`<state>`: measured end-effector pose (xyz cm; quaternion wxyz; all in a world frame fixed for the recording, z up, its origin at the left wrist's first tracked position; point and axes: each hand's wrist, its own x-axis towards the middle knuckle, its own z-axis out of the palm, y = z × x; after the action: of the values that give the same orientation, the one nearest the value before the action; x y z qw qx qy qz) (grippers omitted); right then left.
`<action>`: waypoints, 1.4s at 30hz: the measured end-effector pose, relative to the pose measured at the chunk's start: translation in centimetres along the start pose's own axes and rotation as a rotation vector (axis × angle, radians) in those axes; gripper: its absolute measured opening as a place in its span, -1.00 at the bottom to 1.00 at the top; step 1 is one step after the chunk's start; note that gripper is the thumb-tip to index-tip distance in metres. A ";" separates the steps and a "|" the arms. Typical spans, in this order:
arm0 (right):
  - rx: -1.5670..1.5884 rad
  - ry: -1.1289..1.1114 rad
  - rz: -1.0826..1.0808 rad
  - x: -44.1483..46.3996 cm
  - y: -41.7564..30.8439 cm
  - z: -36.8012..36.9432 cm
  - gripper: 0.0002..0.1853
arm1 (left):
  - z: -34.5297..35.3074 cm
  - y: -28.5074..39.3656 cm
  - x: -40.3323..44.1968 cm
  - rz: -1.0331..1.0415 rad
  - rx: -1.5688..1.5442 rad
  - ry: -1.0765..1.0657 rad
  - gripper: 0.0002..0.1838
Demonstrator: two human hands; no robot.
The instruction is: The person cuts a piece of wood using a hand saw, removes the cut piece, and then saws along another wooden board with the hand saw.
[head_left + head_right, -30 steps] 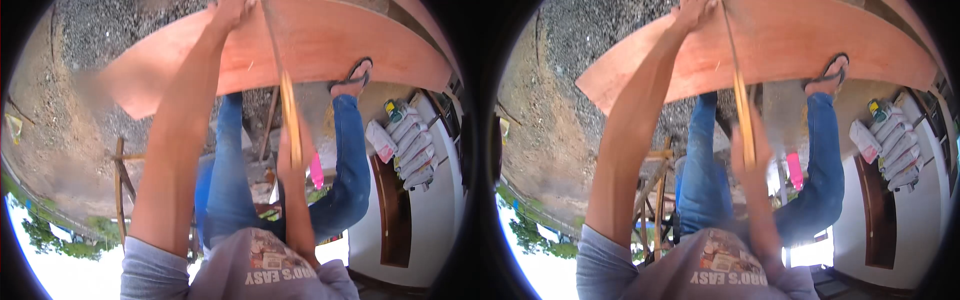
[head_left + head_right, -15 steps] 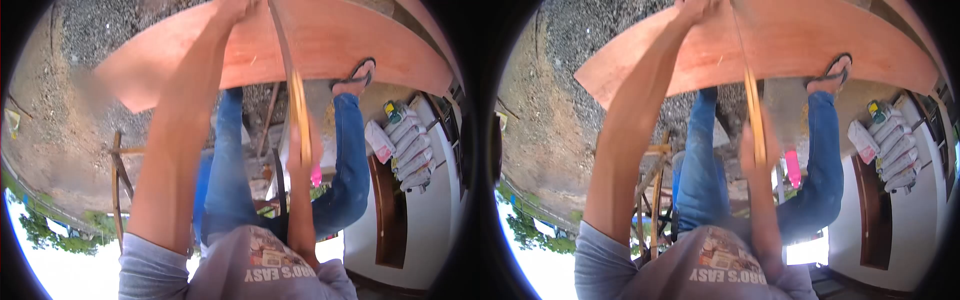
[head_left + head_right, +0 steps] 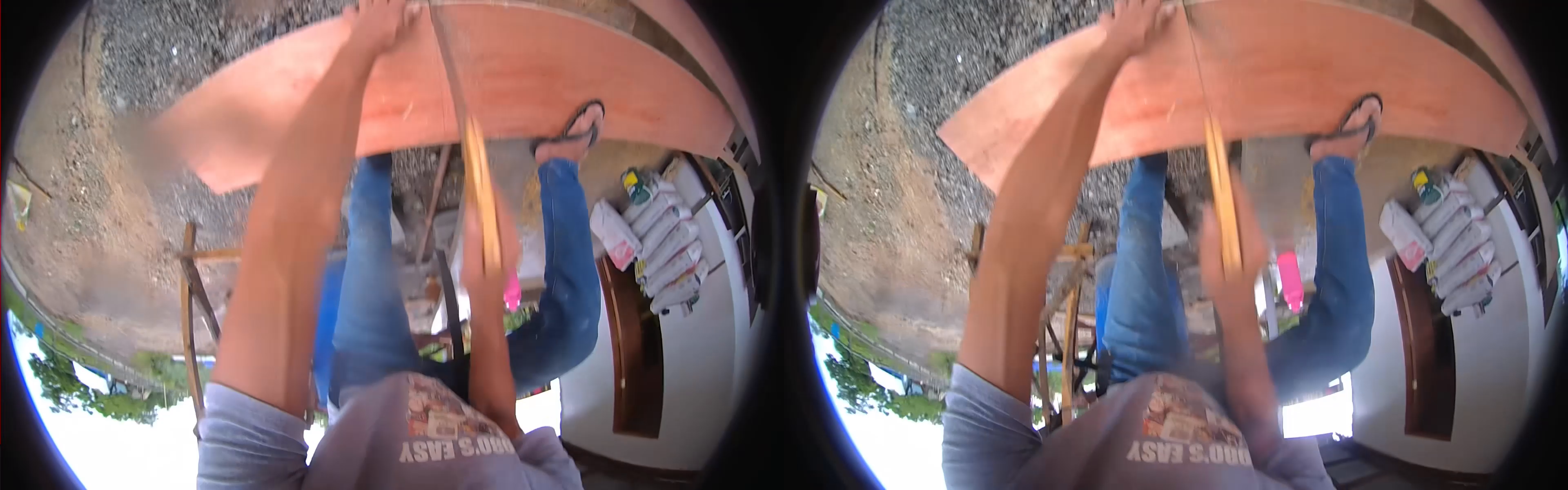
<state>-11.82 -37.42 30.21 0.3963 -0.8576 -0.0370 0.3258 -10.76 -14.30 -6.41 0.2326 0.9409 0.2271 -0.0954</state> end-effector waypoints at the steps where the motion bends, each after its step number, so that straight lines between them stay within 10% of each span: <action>1: -0.044 -0.063 0.019 -3.9 -0.6 -2.4 -0.47 | -1.9 0.4 2.1 -0.040 -0.020 -0.078 -0.49; 3: 0.018 -0.034 0.068 -7.0 0.0 -3.4 -0.45 | -4.0 2.3 0.6 -0.145 -0.082 -0.318 -0.45; 9: 0.109 0.081 -0.159 16.3 2.1 9.9 -0.78 | -3.4 2.3 0.8 -0.063 -0.051 -0.031 -0.66; 17: -0.025 -0.069 0.102 -7.9 -0.7 -5.0 -0.48 | -3.4 1.9 -0.1 -0.058 -0.084 -0.022 -0.64; 24: 0.097 -0.051 -0.059 16.7 2.7 8.2 -0.75 | -4.5 2.3 0.2 -0.108 -0.095 -0.087 -0.61; 33: -0.107 -0.072 -0.003 -5.3 -0.9 -3.6 -0.46 | -4.1 2.6 0.1 -0.107 -0.094 -0.116 -0.58; 42: 0.093 0.109 -0.237 12.7 2.8 7.8 -0.75 | -5.6 2.9 0.5 -0.118 -0.122 -0.132 -0.60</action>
<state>-6.95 -30.15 17.77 0.4726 -0.8445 -0.1010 0.2309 -8.56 -13.70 -0.50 0.2980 0.9015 0.2719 -0.1569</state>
